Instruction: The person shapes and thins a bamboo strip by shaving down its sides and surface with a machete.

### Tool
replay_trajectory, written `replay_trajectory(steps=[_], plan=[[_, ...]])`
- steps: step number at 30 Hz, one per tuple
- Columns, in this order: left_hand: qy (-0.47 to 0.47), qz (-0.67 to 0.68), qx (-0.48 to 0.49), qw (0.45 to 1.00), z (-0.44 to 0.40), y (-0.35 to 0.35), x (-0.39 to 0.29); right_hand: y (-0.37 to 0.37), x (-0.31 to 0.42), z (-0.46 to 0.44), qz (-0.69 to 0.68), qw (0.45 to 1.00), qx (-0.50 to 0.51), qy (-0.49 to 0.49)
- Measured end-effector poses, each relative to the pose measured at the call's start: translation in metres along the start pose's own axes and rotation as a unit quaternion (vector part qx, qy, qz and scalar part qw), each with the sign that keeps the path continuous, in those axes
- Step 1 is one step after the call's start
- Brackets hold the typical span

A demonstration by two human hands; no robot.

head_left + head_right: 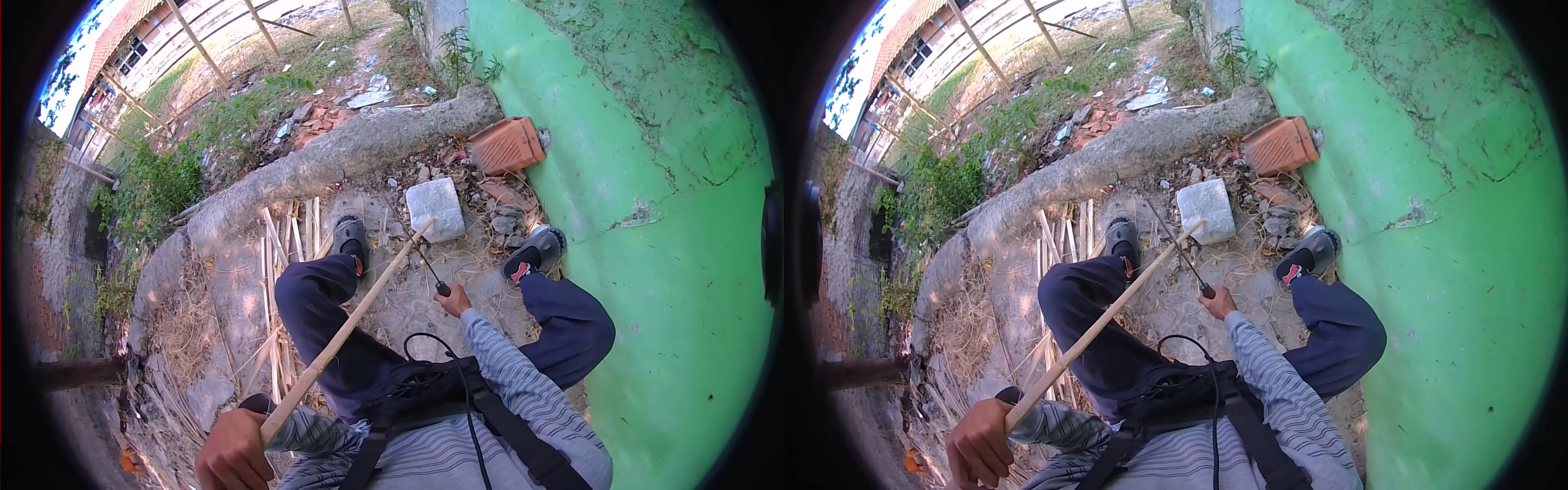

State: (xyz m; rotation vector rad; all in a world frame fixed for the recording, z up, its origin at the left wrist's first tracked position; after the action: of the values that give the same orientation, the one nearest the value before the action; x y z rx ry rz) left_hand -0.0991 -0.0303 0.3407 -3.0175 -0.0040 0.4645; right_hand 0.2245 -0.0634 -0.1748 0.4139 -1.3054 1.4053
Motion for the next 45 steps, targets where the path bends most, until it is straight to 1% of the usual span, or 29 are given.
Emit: replay_trajectory(steps=[1, 2, 3, 4, 6, 7, 8, 10, 11, 12, 13, 14, 15, 16, 17, 19, 20, 22, 24, 26, 27, 28, 30, 34, 37, 40, 42, 43, 45], plan=[[-0.006, 0.020, 0.023, 1.000, 0.002, 0.000, -0.001, 0.000, 0.006, 0.004, 0.012, 0.999, 0.006, -0.051], [-0.007, 0.019, 0.022, 1.000, 0.009, 0.002, -0.006, 0.000, 0.011, 0.006, 0.025, 0.994, 0.011, -0.103], [-0.029, 0.071, 0.038, 0.996, 0.018, 0.005, -0.013, 0.003, 0.010, 0.005, 0.025, 0.994, 0.013, -0.104], [-0.051, 0.123, 0.054, 0.990, 0.027, 0.009, -0.022, 0.007, 0.008, 0.004, 0.004, 0.995, 0.030, -0.090], [-0.063, 0.129, 0.063, 0.988, 0.033, 0.012, -0.030, 0.007, 0.014, 0.007, -0.016, 0.996, 0.048, -0.076], [-0.075, 0.136, 0.074, 0.985, 0.037, 0.014, -0.034, 0.003, 0.015, 0.009, -0.025, 0.998, 0.060, -0.017], [-0.075, 0.135, 0.074, 0.985, 0.024, 0.009, -0.023, 0.000, 0.020, 0.010, -0.035, 0.996, 0.072, 0.041], [-0.008, 0.026, 0.031, 0.999, 0.004, 0.000, -0.002, -0.004, 0.032, 0.011, -0.038, 0.995, 0.075, 0.049], [-0.008, 0.024, 0.030, 0.999, 0.008, 0.004, -0.004, -0.005, 0.036, 0.014, -0.043, 0.994, 0.077, 0.059], [0.020, 0.014, -0.036, 0.999, 0.016, 0.008, -0.009, -0.006, 0.041, 0.017, -0.042, 0.994, 0.079, 0.057], [0.048, 0.004, -0.100, 0.994, 0.018, 0.010, -0.011, -0.005, 0.048, 0.019, -0.038, 0.996, 0.078, -0.026], [0.049, 0.001, -0.100, 0.994, 0.016, 0.015, -0.012, -0.006, 0.056, 0.022, -0.034, 0.990, 0.078, -0.108], [0.094, -0.155, -0.268, 0.946, 0.010, 0.018, -0.012, -0.008, 0.063, 0.026, -0.033, 0.990, 0.080, -0.110], [0.133, -0.301, -0.421, 0.845, 0.007, 0.020, -0.013, -0.010, 0.070, 0.029, -0.031, 0.985, 0.093, -0.144], [0.134, -0.305, -0.420, 0.844, 0.009, 0.020, -0.016, -0.010, 0.075, 0.030, -0.030, 0.978, 0.105, -0.178], [0.087, -0.385, -0.442, 0.805, 0.016, 0.017, -0.024, -0.013, 0.082, 0.032, -0.029, 0.978, 0.108, -0.174], [0.086, -0.386, -0.439, 0.807, 0.017, 0.017, -0.023, -0.015, 0.083, 0.034, -0.026, 0.980, 0.109, -0.166], [0.116, -0.354, -0.468, 0.802, 0.019, 0.019, -0.019, -0.027, 0.095, 0.040, -0.032, 0.981, 0.110, -0.158], [0.113, -0.366, -0.468, 0.796, 0.017, 0.022, -0.016, -0.041, 0.115, 0.052, -0.039, 0.982, 0.115, -0.144], [0.144, -0.356, -0.442, 0.811, 0.013, 0.024, -0.007, -0.058, 0.137, 0.061, -0.027, 0.972, 0.136, -0.192], [0.148, -0.370, -0.449, 0.800, 0.006, 0.024, -0.001, -0.061, 0.141, 0.062, -0.042, 0.966, 0.147, -0.208], [0.144, -0.370, -0.450, 0.800, 0.002, 0.025, 0.005, -0.065, 0.144, 0.064, -0.044, 0.967, 0.147, -0.205], [0.135, -0.361, -0.431, 0.816, -0.005, 0.026, 0.013, -0.077, 0.163, 0.068, -0.007, 0.952, 0.206, -0.226], [0.117, -0.342, -0.419, 0.833, -0.006, 0.030, 0.017, -0.076, 0.156, 0.066, -0.006, 0.950, 0.212, -0.230], [0.109, -0.379, -0.419, 0.818, -0.001, 0.032, 0.016, -0.072, 0.159, 0.072, -0.042, 0.950, 0.211, -0.225], [0.097, -0.357, -0.411, 0.833, -0.006, 0.031, 0.022, -0.090, 0.199, 0.089, -0.046, 0.947, 0.236, -0.212], [0.095, -0.350, -0.396, 0.844, -0.012, 0.031, 0.027, -0.096, 0.223, 0.097, -0.039, 0.939, 0.252, -0.229], [0.093, -0.350, -0.395, 0.844, -0.013, 0.031, 0.028, -0.094, 0.224, 0.094, -0.041, 0.940, 0.252, -0.228], [0.085, -0.322, -0.374, 0.865, -0.014, 0.031, 0.029, -0.090, 0.221, 0.091, -0.024, 0.939, 0.272, -0.208]])
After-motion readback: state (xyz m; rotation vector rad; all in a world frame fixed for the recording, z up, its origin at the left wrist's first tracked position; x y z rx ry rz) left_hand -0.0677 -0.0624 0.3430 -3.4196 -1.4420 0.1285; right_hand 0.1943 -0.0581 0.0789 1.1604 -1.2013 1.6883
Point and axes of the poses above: each hand's wrist, its own z-axis away from the middle knuckle, its own y-axis out of the palm, x = y × z, the point moved 1 cm from there along -z, towards the middle knuckle, and after that the axes turned 10 degrees about -x, right-handed, at the moved point
